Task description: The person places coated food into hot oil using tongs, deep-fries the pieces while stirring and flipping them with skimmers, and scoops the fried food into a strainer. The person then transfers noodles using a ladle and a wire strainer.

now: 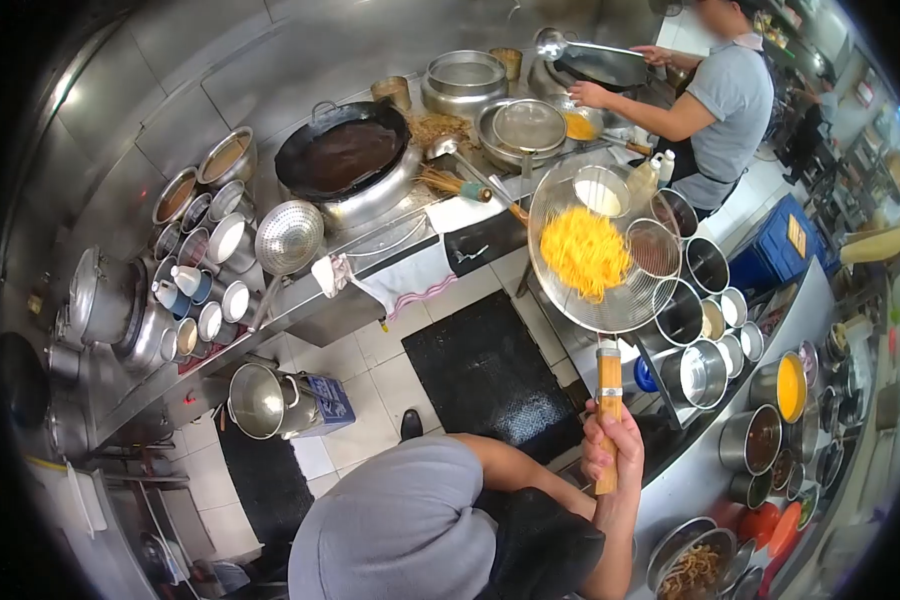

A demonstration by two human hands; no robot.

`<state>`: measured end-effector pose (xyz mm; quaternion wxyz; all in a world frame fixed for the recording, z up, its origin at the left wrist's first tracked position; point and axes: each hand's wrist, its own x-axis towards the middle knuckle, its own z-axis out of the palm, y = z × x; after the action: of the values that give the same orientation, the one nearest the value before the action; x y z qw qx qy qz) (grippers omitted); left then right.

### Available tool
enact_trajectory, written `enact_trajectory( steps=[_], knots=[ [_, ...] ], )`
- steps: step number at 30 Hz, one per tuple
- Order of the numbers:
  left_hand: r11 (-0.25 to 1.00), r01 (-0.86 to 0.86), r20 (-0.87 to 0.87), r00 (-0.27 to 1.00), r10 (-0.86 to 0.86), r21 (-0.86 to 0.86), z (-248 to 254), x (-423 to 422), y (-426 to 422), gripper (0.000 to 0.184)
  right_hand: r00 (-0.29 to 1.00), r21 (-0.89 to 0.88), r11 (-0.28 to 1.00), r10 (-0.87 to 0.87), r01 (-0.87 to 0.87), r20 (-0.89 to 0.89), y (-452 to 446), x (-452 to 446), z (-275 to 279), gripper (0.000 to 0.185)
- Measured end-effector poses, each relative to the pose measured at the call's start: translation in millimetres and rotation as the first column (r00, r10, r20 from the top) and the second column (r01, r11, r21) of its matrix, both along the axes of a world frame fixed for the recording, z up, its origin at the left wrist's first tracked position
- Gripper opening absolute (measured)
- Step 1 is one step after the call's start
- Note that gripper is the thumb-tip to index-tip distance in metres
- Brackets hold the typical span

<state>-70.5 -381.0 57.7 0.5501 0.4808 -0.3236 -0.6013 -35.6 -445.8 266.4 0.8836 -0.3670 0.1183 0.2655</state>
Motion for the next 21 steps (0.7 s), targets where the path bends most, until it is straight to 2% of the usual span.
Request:
enact_trajectory(
  steps=[2,6,8,10,11,12,13,14,15,16,18,19,20,21],
  knots=[
    [0.998,0.028,-0.07,0.997,-0.024,0.059,-0.6,4.1,5.1,0.031,1.0,0.116,0.993,-0.003,0.005,-0.012,-5.0,-4.3,-0.4,0.027],
    [0.98,0.037,-0.161,0.987,-0.005,0.195,-0.2,12.7,20.6,0.037,0.998,0.034,0.999,0.009,-0.007,-0.058,-5.1,0.1,-28.9,0.024],
    [0.934,-0.22,-0.193,0.94,0.28,0.283,-50.3,22.6,76.6,0.036,0.999,0.001,0.999,0.034,-0.034,-0.022,0.9,9.4,-22.2,0.023],
    [0.806,-0.479,-0.144,0.822,0.551,0.347,-50.0,27.2,151.6,0.035,0.998,-0.037,0.998,0.057,-0.057,0.002,7.4,18.3,-11.9,0.023],
    [0.697,-0.603,-0.082,0.73,0.678,0.389,-47.4,23.2,185.6,0.032,0.997,-0.034,0.997,0.069,-0.068,0.029,10.1,23.8,-3.4,0.023],
    [0.629,-0.677,-0.101,0.646,0.756,0.382,-50.1,17.7,219.5,0.033,0.996,-0.032,0.997,0.077,-0.076,0.052,12.5,28.5,3.0,0.023],
    [0.534,-0.725,-0.109,0.546,0.831,0.435,-34.6,12.3,246.0,0.036,0.996,0.015,0.996,0.086,-0.086,0.031,14.1,34.2,6.3,0.024],
    [0.405,-0.793,-0.129,0.391,0.911,0.455,-25.6,4.2,266.2,0.036,0.995,0.012,0.995,0.098,-0.099,0.028,15.3,40.2,1.4,0.024],
    [0.307,-0.817,-0.079,0.308,0.948,0.489,-21.9,-0.5,282.3,0.037,0.993,0.03,0.993,0.117,-0.118,0.016,17.9,47.3,-10.8,0.024],
    [0.299,-0.821,-0.083,0.297,0.951,0.487,-13.5,-2.8,287.8,0.037,0.991,0.047,0.99,0.137,-0.137,0.004,23.4,53.7,-23.8,0.024],
    [0.129,-0.903,-0.045,0.122,0.992,0.409,2.2,-6.6,295.9,0.04,0.981,-0.052,0.98,0.193,-0.194,-0.01,44.9,63.4,-39.5,0.024],
    [0.132,-0.935,-0.091,0.108,0.99,0.33,10.9,0.0,291.9,0.046,0.97,-0.069,0.968,0.242,-0.242,-0.013,55.4,72.4,-49.3,0.024],
    [0.12,-0.936,-0.092,0.095,0.991,0.33,19.0,10.7,287.1,0.046,0.957,-0.086,0.953,0.29,-0.291,-0.018,66.9,80.7,-59.1,0.025],
    [0.124,-0.966,-0.173,0.085,0.981,0.228,41.2,24.9,280.5,0.046,0.953,-0.088,0.949,0.303,-0.304,-0.022,82.4,88.1,-62.9,0.025]
  ],
)
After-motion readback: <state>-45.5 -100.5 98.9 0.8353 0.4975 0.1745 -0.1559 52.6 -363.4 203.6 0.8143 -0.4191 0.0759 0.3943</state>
